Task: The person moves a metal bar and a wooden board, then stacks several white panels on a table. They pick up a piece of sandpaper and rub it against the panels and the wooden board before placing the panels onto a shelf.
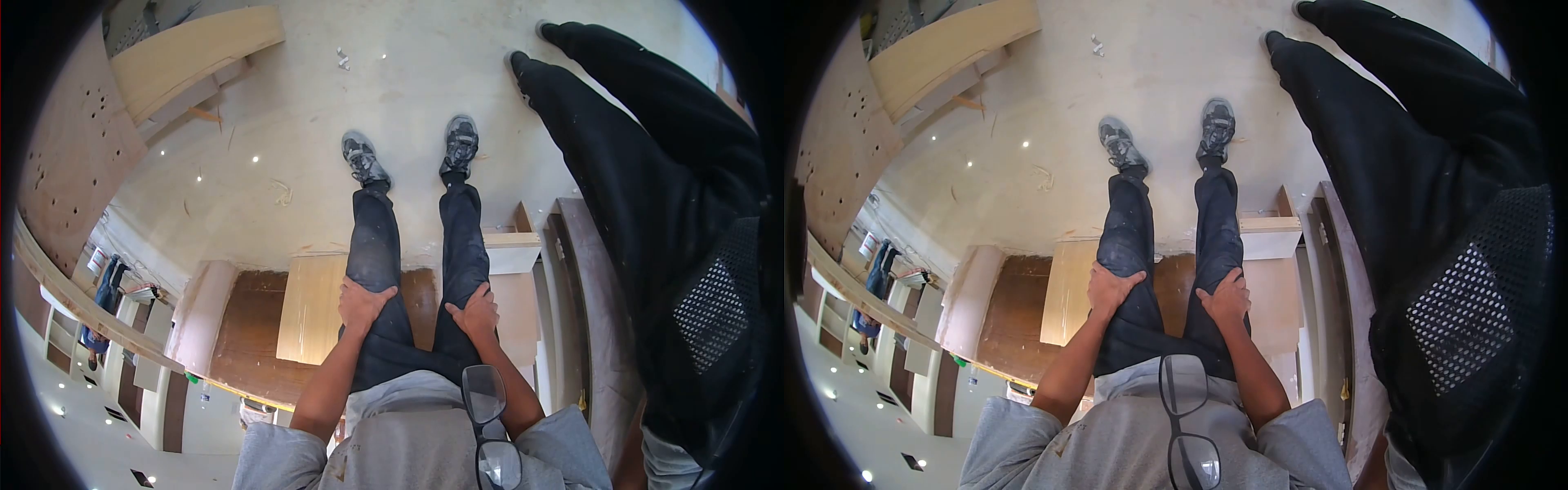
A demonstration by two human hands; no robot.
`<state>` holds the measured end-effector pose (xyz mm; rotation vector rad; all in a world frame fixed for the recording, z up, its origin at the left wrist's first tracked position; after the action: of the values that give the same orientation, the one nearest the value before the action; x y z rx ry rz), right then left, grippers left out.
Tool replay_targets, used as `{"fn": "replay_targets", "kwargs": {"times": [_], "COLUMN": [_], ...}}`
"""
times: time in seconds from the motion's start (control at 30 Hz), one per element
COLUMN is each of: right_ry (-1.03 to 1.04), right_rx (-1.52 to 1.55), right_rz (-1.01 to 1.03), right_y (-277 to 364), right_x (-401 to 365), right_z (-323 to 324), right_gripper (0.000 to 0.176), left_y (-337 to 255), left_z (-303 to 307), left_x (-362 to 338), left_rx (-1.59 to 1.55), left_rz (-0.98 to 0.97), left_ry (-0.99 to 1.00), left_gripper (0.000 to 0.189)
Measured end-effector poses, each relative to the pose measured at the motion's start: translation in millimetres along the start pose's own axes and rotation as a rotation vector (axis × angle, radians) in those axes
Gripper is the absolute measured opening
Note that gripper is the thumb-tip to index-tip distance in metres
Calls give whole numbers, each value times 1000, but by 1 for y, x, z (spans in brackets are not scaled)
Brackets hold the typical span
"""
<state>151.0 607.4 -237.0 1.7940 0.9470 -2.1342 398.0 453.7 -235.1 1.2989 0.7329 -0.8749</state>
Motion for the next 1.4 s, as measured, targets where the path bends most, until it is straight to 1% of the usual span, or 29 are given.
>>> {"fn": "replay_targets", "kwargs": {"times": [0.4,0.7,0.9,1.0,1.1,1.4], "right_ry": [-17,10,8,0,-31,-57], "right_rx": [2,-4,-16,-5,2,-23], "right_rz": [6,-18,-27,-18,5,17], "right_y": [1,2,3,1,2,-2], "right_x": [1,1,0,0,1,3], "right_z": [3,4,3,2,0,-8], "right_gripper": [111,114,114,113,111,111], "left_y": [-2,-6,-4,-3,-3,0], "left_z": [-2,1,-4,-3,-2,-3], "left_x": [3,1,3,2,0,-1], "left_rx": [6,22,24,-4,-4,-36], "left_rz": [29,44,26,24,21,5], "left_ry": [17,40,-14,27,7,1], "left_gripper": [110,107,106,107,108,108]}}
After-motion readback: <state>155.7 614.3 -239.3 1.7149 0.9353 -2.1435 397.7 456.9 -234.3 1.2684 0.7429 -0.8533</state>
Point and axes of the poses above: each hand's wrist, its own x-axis towards the middle knuckle, its own z-axis out of the back of the hand, y = z × x, the point moved 5 cm from there along x, towards the middle knuckle, and after that the axes turned 10 degrees about x, right-handed, at the moved point
